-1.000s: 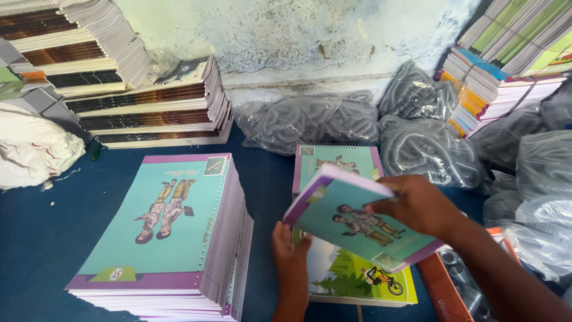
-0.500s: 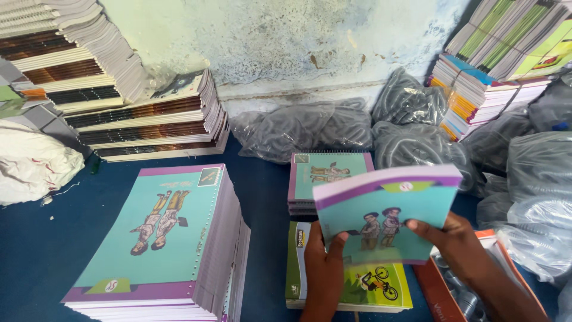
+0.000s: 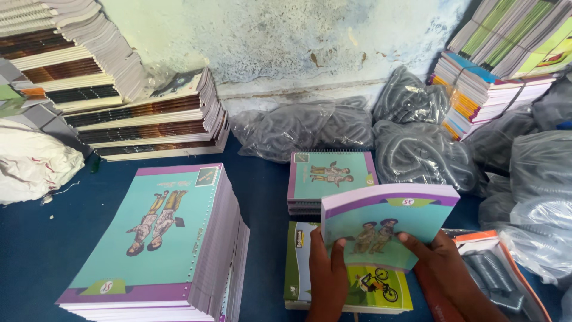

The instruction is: The person assembles spiral-bound notebooks by inserting metal coils into pre-punched holes. They handle multiple notebooks, aligning the coils and securing them to bind the pages together.

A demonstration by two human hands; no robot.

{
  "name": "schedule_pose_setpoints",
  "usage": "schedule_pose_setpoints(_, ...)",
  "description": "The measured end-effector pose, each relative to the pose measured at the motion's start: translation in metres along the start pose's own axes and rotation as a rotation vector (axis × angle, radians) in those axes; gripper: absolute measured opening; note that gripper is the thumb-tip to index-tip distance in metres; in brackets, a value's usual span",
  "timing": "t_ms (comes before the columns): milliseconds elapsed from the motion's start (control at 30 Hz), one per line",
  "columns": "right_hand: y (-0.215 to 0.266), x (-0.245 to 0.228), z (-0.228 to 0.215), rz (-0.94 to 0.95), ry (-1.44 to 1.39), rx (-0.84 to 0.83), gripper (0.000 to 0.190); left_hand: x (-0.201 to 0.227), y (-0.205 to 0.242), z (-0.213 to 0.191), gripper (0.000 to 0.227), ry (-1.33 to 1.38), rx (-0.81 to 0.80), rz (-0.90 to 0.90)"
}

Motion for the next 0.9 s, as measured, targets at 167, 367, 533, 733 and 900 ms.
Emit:
schedule_pose_setpoints(167, 0.008, 0.0, 0.014, 0.028, -0.017, 0.097, 0.033, -0.001, -0.001, 0.0, 0.04, 0.03, -0.016, 0.027)
schedule_pose_setpoints(367, 0.006, 0.004, 0.013, -0.004, -0.025, 0.049, 0.031, 0.002, 0.0, 0.0, 0.039, 0.018, 0.007, 0.057)
schedule_pose_setpoints(533, 0.002, -0.005, 0.012, -0.001, 0.07, 0.015, 0.029, 0.007, 0.001, -0.002, 0.035, 0.001, 0.053, 0.068)
schedule_pose_setpoints(733, -0.027, -0.051, 0.014, -0.174, 0.323, -0.105, 0.038, -0.012, 0.013, 0.007, 0.03, 0.128, 0.24, -0.133)
schedule_pose_setpoints(900, -0.064, -0.068, 0.03, -0.174, 0.581, -0.295, 0.047, -0.078, 0.03, 0.03, 0.035, 0.415, 0.409, -0.312)
Point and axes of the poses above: each hand's wrist, its own y-axis away from the middle knuckle, its own z-axis out of the palm, x = y × z, the point moved 3 cm from there along -y, towards the middle knuckle
